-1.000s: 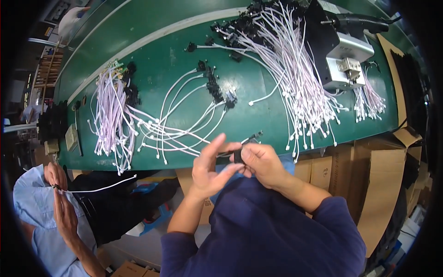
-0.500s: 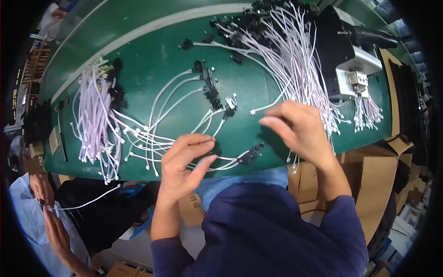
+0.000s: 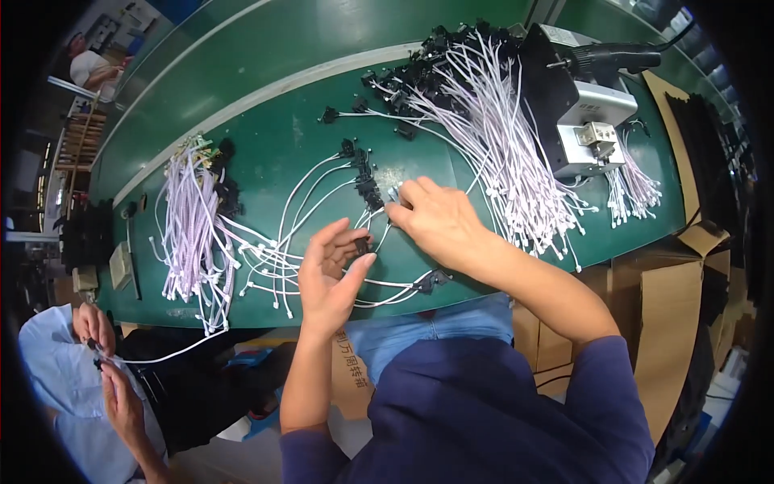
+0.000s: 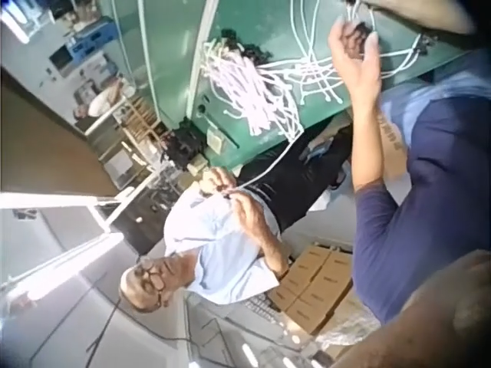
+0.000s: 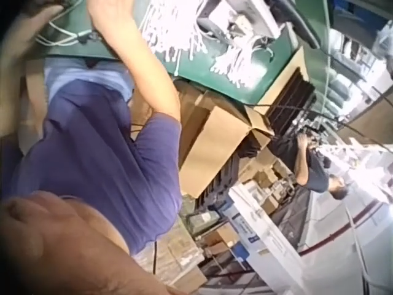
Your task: The worker is assembling wiring harnesses by attaching connectors to bundles of wires at a factory workbench.
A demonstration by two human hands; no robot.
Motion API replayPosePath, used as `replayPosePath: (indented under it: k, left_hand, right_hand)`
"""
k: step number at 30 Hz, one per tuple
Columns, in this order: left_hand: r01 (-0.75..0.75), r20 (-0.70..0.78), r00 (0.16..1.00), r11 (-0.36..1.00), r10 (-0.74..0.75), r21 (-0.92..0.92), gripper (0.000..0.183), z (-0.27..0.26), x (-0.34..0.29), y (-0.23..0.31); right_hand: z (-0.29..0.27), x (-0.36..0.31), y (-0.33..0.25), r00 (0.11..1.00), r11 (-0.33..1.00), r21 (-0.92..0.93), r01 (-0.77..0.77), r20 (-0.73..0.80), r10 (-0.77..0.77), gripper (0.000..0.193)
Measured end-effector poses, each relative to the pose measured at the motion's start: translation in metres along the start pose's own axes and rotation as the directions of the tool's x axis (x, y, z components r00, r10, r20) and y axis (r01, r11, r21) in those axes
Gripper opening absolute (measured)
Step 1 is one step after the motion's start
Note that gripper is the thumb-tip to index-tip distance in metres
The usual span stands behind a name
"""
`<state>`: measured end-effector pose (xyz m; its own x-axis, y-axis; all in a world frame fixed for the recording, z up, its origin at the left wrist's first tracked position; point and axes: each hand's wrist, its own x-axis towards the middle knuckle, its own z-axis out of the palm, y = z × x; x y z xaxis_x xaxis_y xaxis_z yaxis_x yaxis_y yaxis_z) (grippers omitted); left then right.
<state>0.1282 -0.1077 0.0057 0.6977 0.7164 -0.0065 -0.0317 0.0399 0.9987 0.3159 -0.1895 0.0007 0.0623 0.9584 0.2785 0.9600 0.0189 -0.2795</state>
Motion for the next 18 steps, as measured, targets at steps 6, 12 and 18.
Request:
replayPosePath:
  k: [6,12,18]
  left_hand:
    - [-0.091,0.116,0.988,0.99,0.104,-0.11,0.064,-0.003,0.002,-0.001]
    - [-0.053,0.147,0.987,0.996,0.064,-0.075,0.067,0.0,0.008,-0.009]
    - [-0.072,0.197,0.979,0.989,0.046,0.127,0.056,0.007,0.016,-0.016]
  right_hand:
    - [-0.009,-0.014,0.01,0.959,0.98,0.071,0.187,-0.229,-0.167,0.008]
    - [-0.01,-0.037,0.022,0.986,0.974,0.164,0.154,-0.095,-0.14,0.018]
    - [-0.001,-0.044,0.027,0.995,0.969,0.233,0.079,-0.083,-0.061,0.014]
